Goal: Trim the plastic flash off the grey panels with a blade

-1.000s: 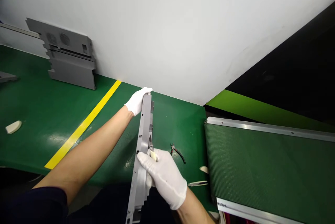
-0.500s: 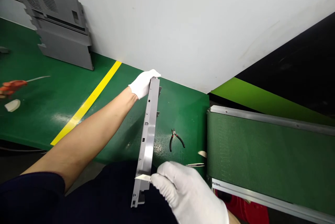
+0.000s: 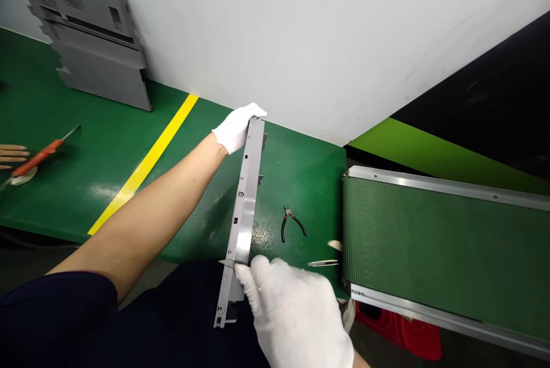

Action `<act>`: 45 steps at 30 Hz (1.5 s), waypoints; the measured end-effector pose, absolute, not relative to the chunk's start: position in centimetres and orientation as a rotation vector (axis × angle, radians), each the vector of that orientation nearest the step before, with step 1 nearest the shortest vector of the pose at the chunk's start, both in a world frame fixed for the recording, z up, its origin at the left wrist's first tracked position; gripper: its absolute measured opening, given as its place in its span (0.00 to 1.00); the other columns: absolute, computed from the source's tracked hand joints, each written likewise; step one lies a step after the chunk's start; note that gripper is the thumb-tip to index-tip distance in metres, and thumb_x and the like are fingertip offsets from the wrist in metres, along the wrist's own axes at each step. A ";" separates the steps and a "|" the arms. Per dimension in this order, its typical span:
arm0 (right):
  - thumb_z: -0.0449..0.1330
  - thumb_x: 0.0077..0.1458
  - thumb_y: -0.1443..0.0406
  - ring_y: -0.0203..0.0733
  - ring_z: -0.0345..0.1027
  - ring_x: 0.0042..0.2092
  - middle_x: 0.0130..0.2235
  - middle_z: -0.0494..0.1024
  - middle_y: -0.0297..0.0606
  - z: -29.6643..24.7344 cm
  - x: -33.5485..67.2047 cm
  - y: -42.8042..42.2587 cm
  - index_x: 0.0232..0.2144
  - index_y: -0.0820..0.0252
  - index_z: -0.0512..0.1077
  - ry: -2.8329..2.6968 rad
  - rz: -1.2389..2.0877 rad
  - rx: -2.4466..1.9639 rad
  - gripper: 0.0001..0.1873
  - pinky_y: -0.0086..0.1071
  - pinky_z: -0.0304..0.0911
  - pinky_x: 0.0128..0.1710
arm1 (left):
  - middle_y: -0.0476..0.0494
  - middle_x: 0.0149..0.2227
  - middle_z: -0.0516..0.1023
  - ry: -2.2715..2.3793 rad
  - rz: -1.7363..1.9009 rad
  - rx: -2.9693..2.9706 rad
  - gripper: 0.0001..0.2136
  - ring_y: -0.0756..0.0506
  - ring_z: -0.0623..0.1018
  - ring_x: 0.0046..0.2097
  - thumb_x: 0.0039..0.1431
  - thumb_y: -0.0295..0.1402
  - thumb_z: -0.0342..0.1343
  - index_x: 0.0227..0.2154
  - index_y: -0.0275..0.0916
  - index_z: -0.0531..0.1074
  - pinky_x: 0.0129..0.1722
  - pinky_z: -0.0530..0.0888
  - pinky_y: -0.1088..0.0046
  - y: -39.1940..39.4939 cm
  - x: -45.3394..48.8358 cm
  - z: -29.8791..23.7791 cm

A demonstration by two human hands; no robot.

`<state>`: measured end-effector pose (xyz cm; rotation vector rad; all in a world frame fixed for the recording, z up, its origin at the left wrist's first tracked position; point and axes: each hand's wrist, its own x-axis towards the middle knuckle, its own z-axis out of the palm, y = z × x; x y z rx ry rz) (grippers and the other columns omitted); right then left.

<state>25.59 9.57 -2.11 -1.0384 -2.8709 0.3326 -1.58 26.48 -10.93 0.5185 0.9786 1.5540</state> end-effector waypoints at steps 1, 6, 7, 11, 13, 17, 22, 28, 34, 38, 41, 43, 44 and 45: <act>0.45 0.72 0.49 0.36 0.51 0.18 0.17 0.66 0.33 -2.0 25.6 9.7 0.22 0.55 0.64 -2.885 0.289 -1.025 0.29 0.39 0.35 0.25 | 0.51 0.23 0.62 0.975 1.550 0.525 0.12 0.49 0.69 0.23 0.54 0.34 0.63 0.25 0.39 0.64 0.33 0.73 0.63 26.5 -1.6 -11.0; 0.45 0.72 0.49 0.36 0.44 0.17 0.16 0.64 0.35 -1.8 25.6 9.9 0.21 0.54 0.66 -2.938 0.144 -1.003 0.30 0.40 0.31 0.25 | 0.50 0.26 0.64 0.990 1.567 0.482 0.11 0.48 0.72 0.26 0.54 0.34 0.63 0.26 0.38 0.65 0.36 0.75 0.61 26.3 -1.7 -10.9; 0.45 0.72 0.49 0.36 0.44 0.17 0.15 0.64 0.35 -1.7 25.6 9.9 0.21 0.54 0.66 -2.957 0.142 -1.000 0.30 0.40 0.31 0.24 | 0.50 0.26 0.64 0.996 1.574 0.461 0.11 0.47 0.73 0.27 0.54 0.33 0.64 0.26 0.38 0.65 0.36 0.75 0.61 26.2 -1.6 -10.8; 0.46 0.72 0.51 0.36 0.45 0.16 0.15 0.65 0.34 -1.3 25.6 9.9 0.21 0.54 0.66 -3.034 0.103 -0.966 0.29 0.40 0.31 0.22 | 0.50 0.26 0.62 0.983 1.589 0.452 0.11 0.48 0.72 0.27 0.54 0.32 0.63 0.27 0.38 0.65 0.35 0.75 0.63 25.9 -1.6 -10.7; 0.48 0.72 0.53 0.36 0.49 0.16 0.15 0.65 0.34 -1.1 25.8 9.9 0.21 0.53 0.66 -3.054 0.039 -0.908 0.27 0.39 0.32 0.21 | 0.51 0.25 0.61 0.979 1.583 0.459 0.11 0.50 0.70 0.26 0.54 0.32 0.63 0.27 0.38 0.63 0.33 0.74 0.66 26.0 -1.7 -10.8; 0.49 0.72 0.60 0.38 0.57 0.17 0.17 0.66 0.32 -0.8 26.0 10.0 0.24 0.54 0.67 -3.094 -0.094 -0.780 0.22 0.38 0.35 0.20 | 0.53 0.25 0.59 0.981 1.568 0.489 0.12 0.54 0.66 0.24 0.56 0.33 0.61 0.26 0.39 0.62 0.30 0.70 0.72 26.1 -1.9 -11.0; 0.50 0.72 0.61 0.40 0.59 0.16 0.17 0.65 0.30 -0.6 26.0 10.1 0.25 0.54 0.65 -3.118 -0.164 -0.665 0.20 0.39 0.37 0.19 | 0.53 0.24 0.57 0.965 1.553 0.504 0.10 0.53 0.67 0.24 0.58 0.33 0.59 0.27 0.39 0.63 0.30 0.70 0.72 26.1 -1.8 -10.8; 0.50 0.71 0.59 0.42 0.59 0.15 0.17 0.66 0.30 -0.4 26.0 10.1 0.26 0.53 0.65 -3.153 -0.212 -0.624 0.19 0.39 0.37 0.18 | 0.53 0.23 0.58 0.980 1.546 0.575 0.09 0.53 0.67 0.24 0.59 0.31 0.57 0.27 0.39 0.62 0.29 0.68 0.74 26.0 -2.1 -10.7; 0.52 0.70 0.59 0.42 0.59 0.15 0.16 0.65 0.31 -0.4 26.1 10.2 0.25 0.54 0.66 -3.204 -0.207 -0.602 0.19 0.40 0.35 0.18 | 0.52 0.23 0.58 0.987 1.545 0.577 0.09 0.53 0.67 0.23 0.58 0.30 0.57 0.27 0.39 0.62 0.27 0.67 0.74 26.1 -2.1 -10.8; 0.53 0.70 0.59 0.40 0.61 0.16 0.17 0.67 0.31 -0.3 26.4 10.3 0.26 0.54 0.68 -3.216 -0.128 -0.581 0.18 0.39 0.34 0.18 | 0.51 0.24 0.58 1.001 1.538 0.576 0.10 0.52 0.67 0.23 0.58 0.31 0.57 0.26 0.40 0.61 0.26 0.67 0.73 26.2 -2.1 -10.8; 0.54 0.70 0.58 0.40 0.61 0.16 0.16 0.67 0.31 -0.4 26.4 10.2 0.25 0.54 0.68 -3.211 -0.072 -0.590 0.19 0.39 0.35 0.18 | 0.51 0.24 0.57 1.001 1.527 0.589 0.10 0.52 0.67 0.24 0.58 0.31 0.57 0.27 0.39 0.61 0.27 0.67 0.74 26.2 -2.1 -10.7; 0.54 0.69 0.59 0.40 0.61 0.16 0.17 0.67 0.31 -0.5 26.5 10.1 0.25 0.54 0.68 -3.221 -0.006 -0.579 0.19 0.39 0.36 0.18 | 0.52 0.24 0.57 1.005 1.522 0.594 0.10 0.53 0.67 0.24 0.58 0.31 0.57 0.27 0.39 0.60 0.28 0.67 0.75 26.2 -2.1 -10.7; 0.54 0.70 0.59 0.39 0.61 0.16 0.17 0.67 0.31 -0.6 26.6 10.0 0.25 0.53 0.67 -3.223 0.030 -0.570 0.19 0.39 0.36 0.18 | 0.52 0.24 0.57 1.009 1.525 0.595 0.10 0.54 0.66 0.24 0.58 0.31 0.57 0.27 0.39 0.61 0.28 0.67 0.75 26.1 -2.1 -10.7; 0.54 0.70 0.59 0.39 0.60 0.16 0.17 0.67 0.30 -0.7 26.6 9.9 0.24 0.53 0.67 -3.214 0.060 -0.574 0.19 0.39 0.37 0.19 | 0.52 0.24 0.57 1.013 1.532 0.594 0.10 0.54 0.66 0.24 0.57 0.32 0.58 0.27 0.39 0.61 0.28 0.68 0.75 26.1 -2.1 -10.7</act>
